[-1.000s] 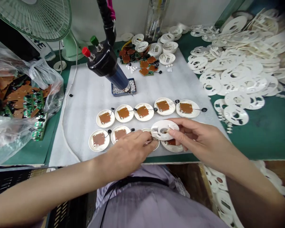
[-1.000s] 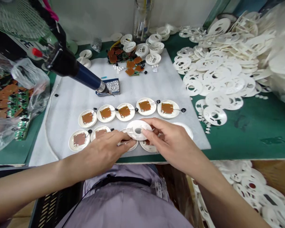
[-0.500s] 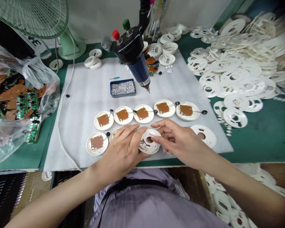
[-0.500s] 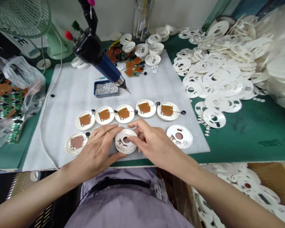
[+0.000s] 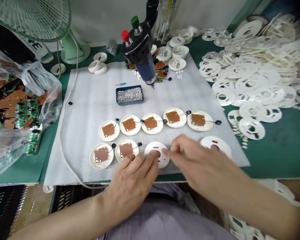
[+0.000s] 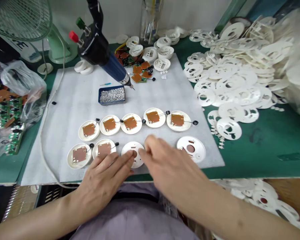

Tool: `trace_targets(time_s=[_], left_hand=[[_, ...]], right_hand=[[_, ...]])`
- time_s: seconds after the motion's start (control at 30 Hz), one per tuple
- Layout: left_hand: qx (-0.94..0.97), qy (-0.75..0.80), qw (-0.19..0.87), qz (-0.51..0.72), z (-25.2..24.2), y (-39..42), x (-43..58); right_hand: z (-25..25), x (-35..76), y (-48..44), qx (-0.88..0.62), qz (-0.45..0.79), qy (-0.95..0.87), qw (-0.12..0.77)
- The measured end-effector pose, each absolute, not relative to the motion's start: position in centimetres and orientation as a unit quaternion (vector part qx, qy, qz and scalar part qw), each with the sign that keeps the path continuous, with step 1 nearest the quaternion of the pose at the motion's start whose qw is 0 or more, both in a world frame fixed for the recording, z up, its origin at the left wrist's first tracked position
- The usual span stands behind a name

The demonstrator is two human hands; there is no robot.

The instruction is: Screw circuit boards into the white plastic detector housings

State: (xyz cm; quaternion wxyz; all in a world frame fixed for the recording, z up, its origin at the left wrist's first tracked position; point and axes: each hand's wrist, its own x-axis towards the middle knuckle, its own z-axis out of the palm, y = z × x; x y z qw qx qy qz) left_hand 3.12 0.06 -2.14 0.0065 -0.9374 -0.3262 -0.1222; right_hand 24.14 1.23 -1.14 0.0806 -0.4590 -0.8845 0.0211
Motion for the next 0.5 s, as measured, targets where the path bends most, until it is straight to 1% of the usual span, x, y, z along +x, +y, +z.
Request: trace_targets(time_s=[0.13,0.2,0.27,0.33,0.37,0.43,0.5], left_hand=[[-0.939,-0.307,-0.079,-0.133,-1.6,1.6,3.5],[-0.938,-0.287,-0.110,-0.161,-1.3,2.3,2.7],[-0.934,-0.284,-0.113,-0.183,-1.0,2.7,1.0],[-0.932,-0.308,-0.097,-0.162,-1.1,2.9,-1.0],[-0.935,-0.311,-0.086,-0.147,-1.2,2.8,-1.9],[-0.940,-0.306,-0.065,-0.140,-1.3,2.5,-3.1],[-0.929,-0.318,-0.070,-0.175,-1.3,2.1,-3.2]], right_hand=[[-0.9,21.9,-0.6,-0.484,-0.045,-0.871,0.068],[-0.5,22.6,-0.2,-0.481,-0.012,-0.875,0.056],[0.2,25.2,0.5,-0.493,0.068,-0.865,0.073],[1.0,29.2,1.1,-0.569,0.126,-0.806,0.104],[1.3,31.4,1.2,-0.645,0.100,-0.751,0.103],[1.0,35.5,1.3,-0.786,0.007,-0.618,-0.002],[-0.5,38.8,1.5,-0.831,-0.024,-0.554,-0.045]])
